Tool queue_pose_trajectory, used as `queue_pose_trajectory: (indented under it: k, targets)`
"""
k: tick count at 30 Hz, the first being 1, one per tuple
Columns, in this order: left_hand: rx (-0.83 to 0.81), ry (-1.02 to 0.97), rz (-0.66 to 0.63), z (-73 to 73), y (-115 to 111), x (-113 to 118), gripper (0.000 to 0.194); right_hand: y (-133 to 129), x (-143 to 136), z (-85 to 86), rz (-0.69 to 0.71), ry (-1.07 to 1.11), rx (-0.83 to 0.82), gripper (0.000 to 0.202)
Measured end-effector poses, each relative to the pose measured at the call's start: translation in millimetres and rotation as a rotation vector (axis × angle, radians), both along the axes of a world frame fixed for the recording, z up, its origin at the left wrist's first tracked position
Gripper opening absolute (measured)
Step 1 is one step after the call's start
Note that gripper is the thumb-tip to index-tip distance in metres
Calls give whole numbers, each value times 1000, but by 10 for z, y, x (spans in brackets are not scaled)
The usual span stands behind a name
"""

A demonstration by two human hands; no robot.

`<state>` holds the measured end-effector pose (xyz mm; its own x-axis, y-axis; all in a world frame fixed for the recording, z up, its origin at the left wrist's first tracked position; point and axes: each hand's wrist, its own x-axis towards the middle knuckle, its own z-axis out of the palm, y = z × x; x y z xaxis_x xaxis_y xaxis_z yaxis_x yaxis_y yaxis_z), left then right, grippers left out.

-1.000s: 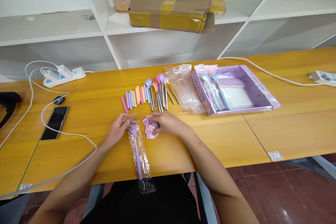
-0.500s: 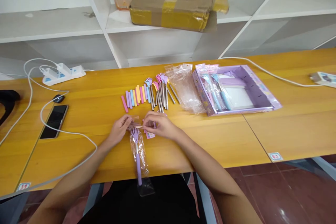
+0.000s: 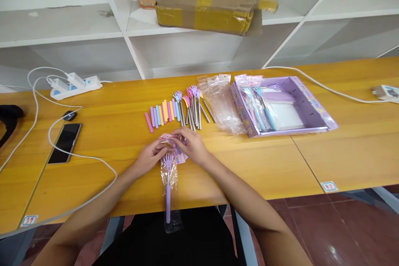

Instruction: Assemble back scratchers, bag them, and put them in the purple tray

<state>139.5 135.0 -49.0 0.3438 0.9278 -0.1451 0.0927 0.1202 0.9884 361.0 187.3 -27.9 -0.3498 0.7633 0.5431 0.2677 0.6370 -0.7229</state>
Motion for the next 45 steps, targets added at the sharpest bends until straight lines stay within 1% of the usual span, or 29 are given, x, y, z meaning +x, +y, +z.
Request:
queue_pose_trajectory:
  k: [6, 9, 15, 18, 21, 27, 30, 36, 40, 42, 45]
  targets:
    - [-3, 57, -32, 50, 0, 3, 40, 0, -34, -38, -40, 35, -30, 8]
    - [-5, 52, -39, 82, 0, 16, 40, 2, -29, -43, -50, 37, -27, 8]
    - [-5, 31, -52, 66, 6, -2, 38, 39, 42, -4, 25, -6, -31, 6]
    - [-4, 24, -65, 47, 9, -16, 37, 57, 72, 29, 75, -48, -3, 8]
    - [-22, -10, -76, 52, 9, -19, 40, 64, 85, 57, 121, -79, 37, 10]
    - [-53, -16, -89, 79, 9, -20, 49, 70, 89, 46, 125, -139, 99, 12]
    - [-50, -17, -90, 61, 11, -25, 49, 65, 100, 40, 136, -166, 102, 14]
    - [-27, -29, -88, 27, 17, -37, 48, 37, 137, 138, 146, -127, -6, 20]
    - [-35, -23, -91, 56, 9, -39, 49, 47, 151, 197, 266, -39, -198, 27]
    - [-35, -29, -81, 69, -9, -33, 56, 53, 154, 210, 286, 14, -269, 32]
    - [-16, -34, -31, 71, -47, -17, 75, 55, 160, 216, 273, 69, -302, 41]
